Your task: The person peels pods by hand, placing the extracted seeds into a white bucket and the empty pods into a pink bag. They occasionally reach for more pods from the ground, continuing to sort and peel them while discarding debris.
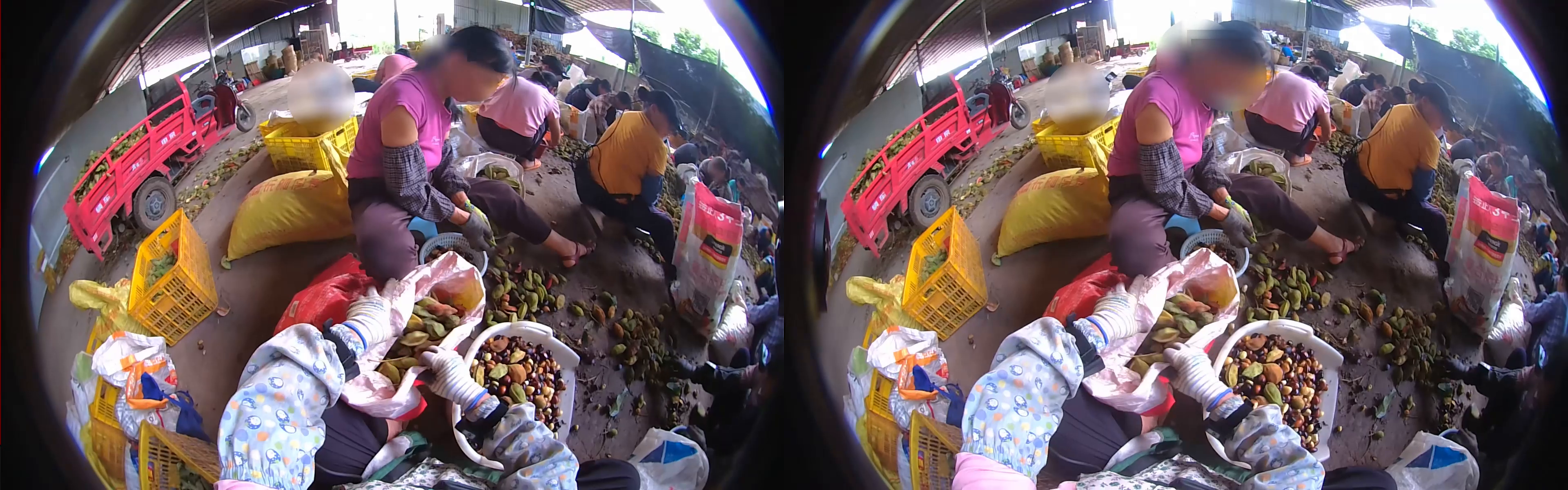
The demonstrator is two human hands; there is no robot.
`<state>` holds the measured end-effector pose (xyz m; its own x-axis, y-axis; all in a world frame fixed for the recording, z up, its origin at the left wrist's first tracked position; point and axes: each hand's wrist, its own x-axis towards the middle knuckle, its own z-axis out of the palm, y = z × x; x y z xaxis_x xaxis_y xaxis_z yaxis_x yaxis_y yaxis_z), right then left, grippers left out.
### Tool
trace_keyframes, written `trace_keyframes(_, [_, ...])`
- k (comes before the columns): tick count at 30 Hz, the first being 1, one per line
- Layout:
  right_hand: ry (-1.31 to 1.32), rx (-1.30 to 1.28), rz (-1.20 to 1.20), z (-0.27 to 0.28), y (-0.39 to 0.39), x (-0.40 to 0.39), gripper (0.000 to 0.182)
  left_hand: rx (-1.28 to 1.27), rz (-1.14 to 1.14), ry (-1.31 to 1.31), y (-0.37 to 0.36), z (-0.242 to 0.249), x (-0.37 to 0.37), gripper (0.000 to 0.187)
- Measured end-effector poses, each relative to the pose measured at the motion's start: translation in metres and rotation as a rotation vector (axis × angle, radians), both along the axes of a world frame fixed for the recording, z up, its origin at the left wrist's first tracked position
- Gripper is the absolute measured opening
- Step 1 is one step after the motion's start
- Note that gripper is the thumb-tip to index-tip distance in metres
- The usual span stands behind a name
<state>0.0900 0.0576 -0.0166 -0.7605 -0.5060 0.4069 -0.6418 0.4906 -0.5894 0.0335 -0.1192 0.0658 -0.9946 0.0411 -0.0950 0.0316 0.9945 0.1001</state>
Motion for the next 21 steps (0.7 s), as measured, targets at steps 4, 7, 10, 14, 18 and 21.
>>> trace_keyframes(4, [-0.153, -0.236, 0.251, 0.020, -0.043, 0.021, 0.011, 0.211, -0.203, -0.018, -0.048, 0.016, -0.003, 0.043])
trace_keyframes(7, [-0.176, 0.047, 0.427, 0.030, -0.063, 0.056, 0.011, 0.274, -0.183, 0.104, -0.112, 0.019, -0.030, 0.032])
trace_keyframes(10, [0.239, 0.111, 0.516, 0.041, -0.034, 0.074, 0.021, 0.399, -0.051, 0.192, -0.184, 0.031, -0.039, 0.028])
trace_keyframes(14, [-0.217, 0.308, 0.339, 0.033, 0.027, 0.063, 0.033, 0.697, 0.160, 0.085, -0.225, 0.010, -0.033, 0.022])
trace_keyframes(18, [-0.098, 0.251, 0.291, 0.012, 0.024, 0.073, 0.022, 0.362, 0.031, 0.046, -0.181, 0.021, -0.038, 0.022])
trace_keyframes(21, [-0.088, 0.154, 0.199, -0.001, 0.022, 0.073, 0.026, 0.225, -0.023, 0.013, -0.152, 0.043, -0.032, 0.026])
